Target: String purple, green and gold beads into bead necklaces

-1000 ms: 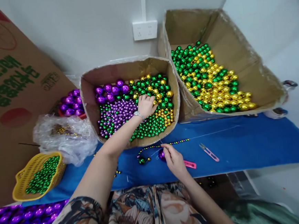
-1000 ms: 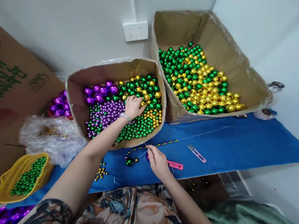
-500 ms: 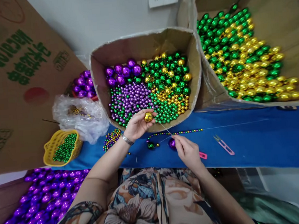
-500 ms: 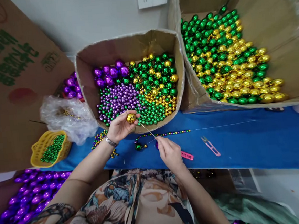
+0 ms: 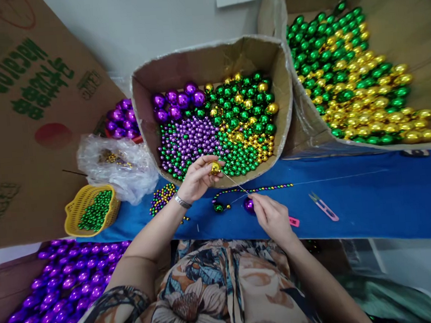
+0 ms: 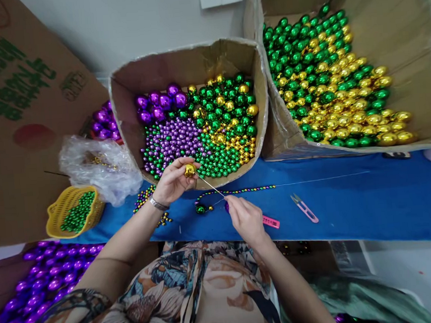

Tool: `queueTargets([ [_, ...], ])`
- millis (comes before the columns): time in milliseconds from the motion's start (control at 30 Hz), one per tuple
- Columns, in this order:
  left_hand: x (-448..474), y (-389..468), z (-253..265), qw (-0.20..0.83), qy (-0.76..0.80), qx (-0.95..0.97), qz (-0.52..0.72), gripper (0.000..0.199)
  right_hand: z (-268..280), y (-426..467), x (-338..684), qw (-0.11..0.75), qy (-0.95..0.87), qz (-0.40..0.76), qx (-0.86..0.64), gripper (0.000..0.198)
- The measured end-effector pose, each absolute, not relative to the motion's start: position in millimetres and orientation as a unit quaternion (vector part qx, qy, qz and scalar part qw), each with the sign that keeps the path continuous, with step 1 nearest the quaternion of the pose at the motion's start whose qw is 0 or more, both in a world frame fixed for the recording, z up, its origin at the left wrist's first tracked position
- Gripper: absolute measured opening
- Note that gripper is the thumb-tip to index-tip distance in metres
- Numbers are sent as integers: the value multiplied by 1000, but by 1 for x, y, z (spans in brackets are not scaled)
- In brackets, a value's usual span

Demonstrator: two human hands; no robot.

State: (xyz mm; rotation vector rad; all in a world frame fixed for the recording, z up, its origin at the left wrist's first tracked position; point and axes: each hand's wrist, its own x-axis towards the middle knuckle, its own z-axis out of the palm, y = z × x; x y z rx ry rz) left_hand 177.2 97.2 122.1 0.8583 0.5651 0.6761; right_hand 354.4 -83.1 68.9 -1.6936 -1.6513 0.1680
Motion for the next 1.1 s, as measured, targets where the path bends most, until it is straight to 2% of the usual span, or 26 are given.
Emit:
queueTargets([
  [100, 177, 95, 121, 800, 272, 426, 323, 34, 68, -83, 354, 359, -653, 47, -665, 27],
  [300, 180, 80, 115, 688, 275, 575, 347, 37, 67, -80, 351, 319, -649, 37, -690, 28],
  [500, 183, 65, 106, 735, 307, 502, 337, 43, 65, -79, 348, 388, -645, 108, -650, 27],
  [733, 181, 57, 97, 758, 332, 444, 344, 42, 59, -82, 343, 391, -637, 127, -652, 25],
  [900, 178, 54, 98, 697, 322, 512, 385, 42, 56, -82, 342, 398, -640, 127, -644, 23],
  [1100, 177, 51, 100, 742, 298, 481, 360, 45, 54, -83, 345, 403, -652, 121, -630, 23],
])
